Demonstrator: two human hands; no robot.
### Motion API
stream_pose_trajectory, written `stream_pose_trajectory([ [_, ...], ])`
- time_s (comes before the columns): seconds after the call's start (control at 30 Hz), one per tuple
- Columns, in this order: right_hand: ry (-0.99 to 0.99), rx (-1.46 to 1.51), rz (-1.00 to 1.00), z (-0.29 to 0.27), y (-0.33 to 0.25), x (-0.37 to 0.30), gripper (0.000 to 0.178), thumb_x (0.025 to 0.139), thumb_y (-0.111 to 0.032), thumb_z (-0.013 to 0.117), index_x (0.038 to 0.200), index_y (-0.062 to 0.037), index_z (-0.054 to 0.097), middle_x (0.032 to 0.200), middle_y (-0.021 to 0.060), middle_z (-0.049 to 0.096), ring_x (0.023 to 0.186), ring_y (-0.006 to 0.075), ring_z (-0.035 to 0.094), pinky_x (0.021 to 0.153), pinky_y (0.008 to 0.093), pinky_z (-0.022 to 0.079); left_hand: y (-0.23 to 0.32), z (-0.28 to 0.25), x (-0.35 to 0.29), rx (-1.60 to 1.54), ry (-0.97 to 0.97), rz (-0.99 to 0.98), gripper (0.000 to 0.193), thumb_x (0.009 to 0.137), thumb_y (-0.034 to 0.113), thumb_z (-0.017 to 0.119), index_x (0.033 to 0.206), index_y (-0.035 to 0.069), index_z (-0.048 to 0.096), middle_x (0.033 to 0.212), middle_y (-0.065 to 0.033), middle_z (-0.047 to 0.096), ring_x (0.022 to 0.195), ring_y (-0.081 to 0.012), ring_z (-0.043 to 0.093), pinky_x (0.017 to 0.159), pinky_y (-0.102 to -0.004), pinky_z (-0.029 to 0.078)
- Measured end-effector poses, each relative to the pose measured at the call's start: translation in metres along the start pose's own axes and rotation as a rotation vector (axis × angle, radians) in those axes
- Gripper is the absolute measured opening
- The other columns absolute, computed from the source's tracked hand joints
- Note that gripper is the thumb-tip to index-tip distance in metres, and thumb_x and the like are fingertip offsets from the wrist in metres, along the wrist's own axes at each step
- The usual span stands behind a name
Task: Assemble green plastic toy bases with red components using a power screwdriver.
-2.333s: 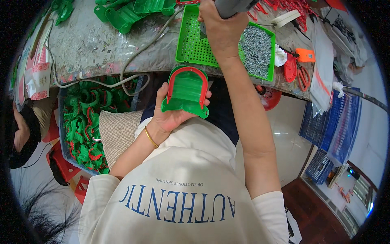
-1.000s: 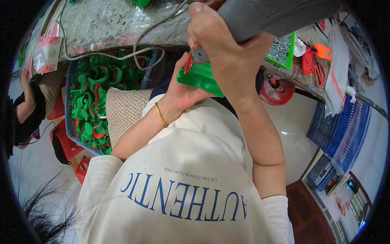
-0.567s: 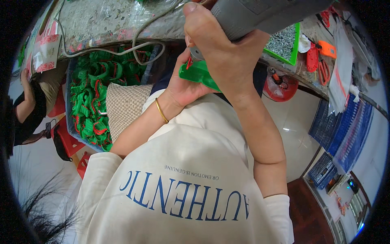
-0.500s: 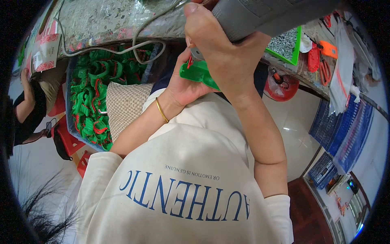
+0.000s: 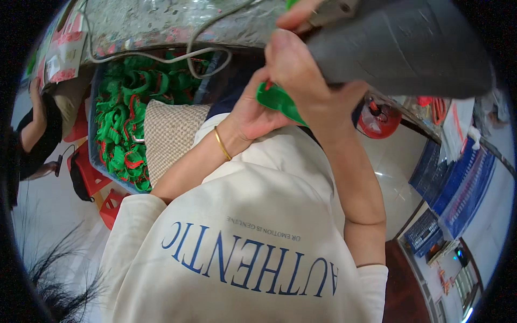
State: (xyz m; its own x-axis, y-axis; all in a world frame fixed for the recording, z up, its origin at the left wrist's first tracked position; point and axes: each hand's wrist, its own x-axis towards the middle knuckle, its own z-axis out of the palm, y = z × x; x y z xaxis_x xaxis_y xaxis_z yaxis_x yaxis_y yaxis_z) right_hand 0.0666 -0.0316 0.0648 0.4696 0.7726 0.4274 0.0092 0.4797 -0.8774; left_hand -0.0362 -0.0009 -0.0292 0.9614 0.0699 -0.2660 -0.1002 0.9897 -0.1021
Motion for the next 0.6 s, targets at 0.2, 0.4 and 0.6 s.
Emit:
stream_pose_trajectory([
  [0.2,-0.188,0.314,0.053,-0.011,-0.007,0.011,0.021,0.089,-0.013,0.050,0.108,-0.0050,0.053,0.058,-0.0032,0.037,0.050,0.0102,0.037,0.050,0.0267,0.032,0.003,0.014,-0.002,0.014,-0.068,-0.046,0.045,0.090,0.033,0.059,0.129,0.016,0.045,0.112,-0.0063,0.059,0.101,-0.0237,0.061,0.085,-0.0463,0.052],
  [0.4,-0.328,0.409,0.054,-0.020,-0.040,0.036,0.027,0.089,-0.013,0.051,0.114,-0.0058,0.052,0.058,-0.0050,0.038,0.053,0.0085,0.040,0.052,0.0252,0.033,0.025,0.031,-0.040,0.476,0.026,0.095,0.050,0.092,0.035,0.056,0.130,0.007,0.037,0.115,-0.0200,0.057,0.098,-0.0307,0.063,0.086,-0.0455,0.052],
  [0.6,-0.026,0.142,0.047,-0.033,-0.086,0.076,0.024,0.085,-0.025,0.060,0.070,-0.0090,0.050,0.057,-0.0006,0.046,0.048,0.0119,0.042,0.046,0.0267,0.038,0.080,-0.009,-0.139,0.599,0.088,0.345,0.059,0.089,0.032,0.058,0.135,0.007,0.032,0.117,-0.0185,0.055,0.098,-0.0306,0.062,0.085,-0.0463,0.053],
])
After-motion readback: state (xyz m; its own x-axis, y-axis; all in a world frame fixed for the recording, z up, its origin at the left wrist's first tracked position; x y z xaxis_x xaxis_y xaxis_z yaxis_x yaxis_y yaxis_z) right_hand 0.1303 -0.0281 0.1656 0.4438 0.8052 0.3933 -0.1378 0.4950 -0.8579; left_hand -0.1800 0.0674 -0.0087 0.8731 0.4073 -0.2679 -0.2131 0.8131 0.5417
